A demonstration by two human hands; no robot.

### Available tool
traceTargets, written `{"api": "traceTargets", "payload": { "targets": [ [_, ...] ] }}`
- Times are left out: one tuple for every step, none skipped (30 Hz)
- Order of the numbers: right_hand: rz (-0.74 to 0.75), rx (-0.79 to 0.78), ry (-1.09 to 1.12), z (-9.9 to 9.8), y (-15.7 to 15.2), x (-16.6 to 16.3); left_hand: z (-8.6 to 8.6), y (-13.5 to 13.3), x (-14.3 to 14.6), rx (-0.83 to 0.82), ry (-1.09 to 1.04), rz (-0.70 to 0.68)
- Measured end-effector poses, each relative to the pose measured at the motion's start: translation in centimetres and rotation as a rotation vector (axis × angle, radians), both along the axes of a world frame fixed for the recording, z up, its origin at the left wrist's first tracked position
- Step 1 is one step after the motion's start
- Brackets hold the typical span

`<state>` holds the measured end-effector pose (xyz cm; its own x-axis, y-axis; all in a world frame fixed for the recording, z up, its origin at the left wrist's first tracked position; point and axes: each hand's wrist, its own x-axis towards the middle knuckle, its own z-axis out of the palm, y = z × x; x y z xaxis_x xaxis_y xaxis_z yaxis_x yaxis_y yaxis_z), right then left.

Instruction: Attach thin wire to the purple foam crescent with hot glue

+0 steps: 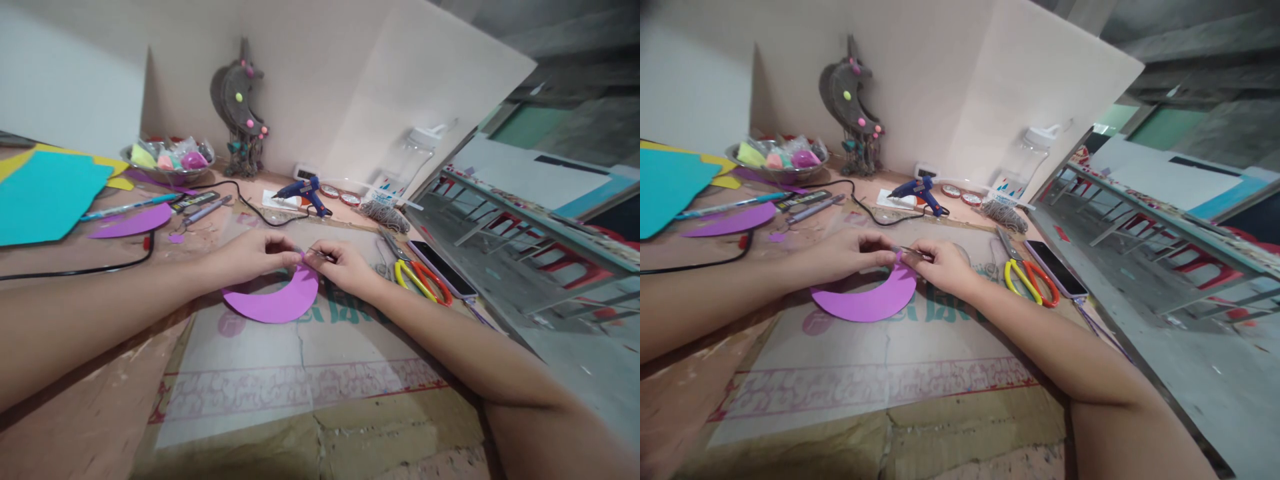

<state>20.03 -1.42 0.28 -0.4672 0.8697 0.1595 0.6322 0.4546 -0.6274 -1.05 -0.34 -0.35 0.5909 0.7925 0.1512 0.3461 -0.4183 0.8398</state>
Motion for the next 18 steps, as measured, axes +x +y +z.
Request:
{"api": "traceTargets", "payload": {
  "targets": [
    [0.002, -0.004, 0.000, -0.01, 0.00, -0.01, 0.01, 0.00, -0.01, -0.004, -0.011, 0.007],
    [0.009, -0.005, 0.001, -0.04, 0.02, -0.03, 0.03, -0.01, -0.02, -0.002, -0.011, 0.016],
    [0.018, -0.005, 0.003, -0.09, 0.03, -0.04, 0.05, -0.03, -0.03, 0.001, -0.001, 0.029],
    [0.027, -0.004, 0.004, -0.15, 0.04, -0.06, 0.07, -0.06, -0.04, 0.003, 0.015, 0.043],
    [0.036, -0.004, 0.006, -0.21, 0.05, -0.08, 0.10, -0.10, -0.04, 0.005, 0.032, 0.053],
    [0.043, -0.005, 0.009, -0.26, 0.05, -0.10, 0.14, -0.15, -0.04, 0.006, 0.046, 0.060],
    [0.046, -0.008, 0.012, -0.28, 0.05, -0.12, 0.18, -0.21, -0.04, 0.004, 0.051, 0.065],
    [0.046, -0.012, 0.016, -0.29, 0.04, -0.14, 0.23, -0.26, -0.03, 0.000, 0.049, 0.069],
    [0.046, -0.017, 0.021, -0.28, 0.03, -0.16, 0.28, -0.32, -0.03, -0.002, 0.043, 0.073],
    [0.046, -0.021, 0.024, -0.26, 0.02, -0.17, 0.33, -0.36, -0.02, -0.005, 0.036, 0.078],
    [0.046, -0.023, 0.026, -0.24, 0.01, -0.18, 0.36, -0.40, -0.01, -0.009, 0.030, 0.082],
    [0.047, -0.023, 0.025, -0.22, 0.01, -0.18, 0.39, -0.41, -0.01, -0.015, 0.025, 0.086],
    [0.050, -0.018, 0.023, -0.20, 0.01, -0.17, 0.39, -0.41, -0.01, -0.024, 0.021, 0.088],
    [0.055, -0.011, 0.018, -0.20, 0.02, -0.16, 0.39, -0.40, 0.00, -0.032, 0.020, 0.086],
    [0.059, -0.002, 0.010, -0.20, 0.02, -0.15, 0.37, -0.37, 0.00, -0.041, 0.021, 0.084],
    [0.065, 0.008, 0.001, -0.21, 0.02, -0.15, 0.36, -0.35, 0.00, -0.044, 0.026, 0.082],
    [0.070, 0.017, -0.008, -0.22, 0.02, -0.14, 0.35, -0.33, 0.00, -0.041, 0.034, 0.081],
    [0.073, 0.025, -0.017, -0.23, 0.00, -0.15, 0.35, -0.32, 0.00, -0.031, 0.046, 0.081]
  ]
}}
